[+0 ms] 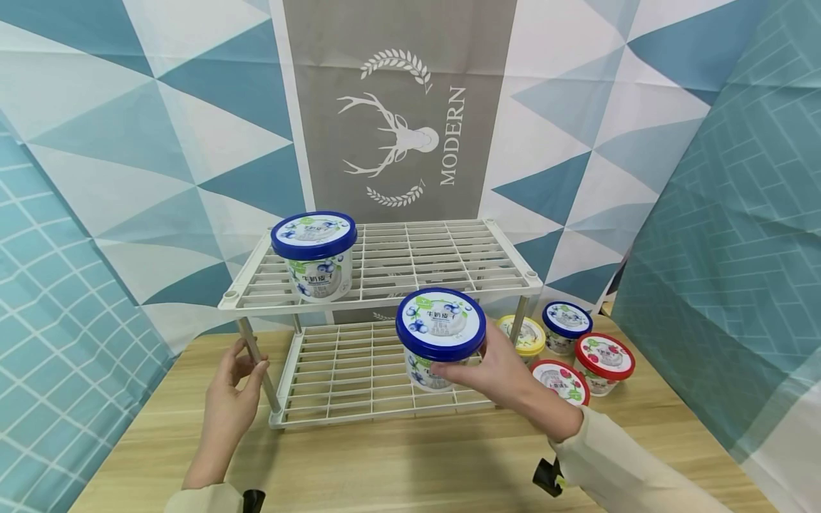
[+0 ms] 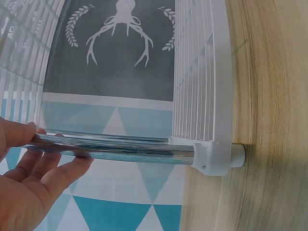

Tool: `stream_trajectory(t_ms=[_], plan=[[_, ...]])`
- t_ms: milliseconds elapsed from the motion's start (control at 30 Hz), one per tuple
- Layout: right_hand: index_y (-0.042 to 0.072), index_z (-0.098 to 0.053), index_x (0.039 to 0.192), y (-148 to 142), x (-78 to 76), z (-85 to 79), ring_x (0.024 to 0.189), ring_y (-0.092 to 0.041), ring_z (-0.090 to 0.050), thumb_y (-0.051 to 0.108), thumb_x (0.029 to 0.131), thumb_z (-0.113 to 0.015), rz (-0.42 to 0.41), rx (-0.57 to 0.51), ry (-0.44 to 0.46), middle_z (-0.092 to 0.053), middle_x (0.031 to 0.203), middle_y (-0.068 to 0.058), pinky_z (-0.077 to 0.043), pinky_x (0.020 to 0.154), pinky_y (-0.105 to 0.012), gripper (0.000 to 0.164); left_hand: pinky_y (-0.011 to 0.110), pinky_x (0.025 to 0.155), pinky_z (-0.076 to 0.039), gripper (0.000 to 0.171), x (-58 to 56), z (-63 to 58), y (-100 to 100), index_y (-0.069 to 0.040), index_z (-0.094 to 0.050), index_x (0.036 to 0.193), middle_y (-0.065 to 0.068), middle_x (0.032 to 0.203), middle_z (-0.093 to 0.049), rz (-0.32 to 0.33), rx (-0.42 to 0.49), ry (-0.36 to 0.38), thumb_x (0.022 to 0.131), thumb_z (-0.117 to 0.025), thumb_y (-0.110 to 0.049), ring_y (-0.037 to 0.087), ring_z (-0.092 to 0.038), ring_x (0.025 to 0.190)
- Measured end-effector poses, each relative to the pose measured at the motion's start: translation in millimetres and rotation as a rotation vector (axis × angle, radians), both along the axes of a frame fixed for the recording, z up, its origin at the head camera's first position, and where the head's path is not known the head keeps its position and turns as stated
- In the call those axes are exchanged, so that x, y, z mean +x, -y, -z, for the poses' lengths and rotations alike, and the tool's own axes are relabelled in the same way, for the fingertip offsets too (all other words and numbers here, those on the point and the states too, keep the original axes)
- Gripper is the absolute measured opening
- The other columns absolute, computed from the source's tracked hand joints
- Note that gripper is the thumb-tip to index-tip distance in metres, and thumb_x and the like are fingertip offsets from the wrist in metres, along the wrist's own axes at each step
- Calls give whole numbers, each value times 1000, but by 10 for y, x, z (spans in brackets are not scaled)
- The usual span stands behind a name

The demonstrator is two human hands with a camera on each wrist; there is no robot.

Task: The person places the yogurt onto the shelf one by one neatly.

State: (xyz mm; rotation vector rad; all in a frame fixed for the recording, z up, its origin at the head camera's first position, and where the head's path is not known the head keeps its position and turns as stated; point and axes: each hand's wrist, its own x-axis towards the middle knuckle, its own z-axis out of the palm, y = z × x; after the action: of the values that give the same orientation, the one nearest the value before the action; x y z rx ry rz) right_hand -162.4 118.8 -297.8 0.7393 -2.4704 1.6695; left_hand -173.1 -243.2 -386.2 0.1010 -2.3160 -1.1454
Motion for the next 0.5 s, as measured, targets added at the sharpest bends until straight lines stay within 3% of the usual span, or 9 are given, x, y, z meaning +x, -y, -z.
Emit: stream_trajectory(t_ms=[133,367,500], plan=[[16,-34,139,11,-5,-18,123,-32,-49,22,75,-77,-1,0,-20,-49,134,-10,-43,97,-51,77,7,77,-32,45,4,-9,-5,-9,-41,138,13,107,-64,-2,6,16,95,-55,-13,-23,-41,84],[16,-35,138,29,-15,-58,121,-31,-50,23,75,-77,4,9,-15,-50,133,-10,-44,96,-50,76,7,66,-39,47,13,-6,16,-9,-38,139,15,110,-63,16,-2,42,96,-53,-17,-24,-38,83],[15,-34,139,40,-18,-95,120,-31,-51,24,76,-76,-10,-7,-7,-50,132,-11,-47,94,-47,76,6,68,-37,46,13,-12,12,-9,-39,139,15,111,-63,13,-1,40,96,-53,-16,-24,-38,83]])
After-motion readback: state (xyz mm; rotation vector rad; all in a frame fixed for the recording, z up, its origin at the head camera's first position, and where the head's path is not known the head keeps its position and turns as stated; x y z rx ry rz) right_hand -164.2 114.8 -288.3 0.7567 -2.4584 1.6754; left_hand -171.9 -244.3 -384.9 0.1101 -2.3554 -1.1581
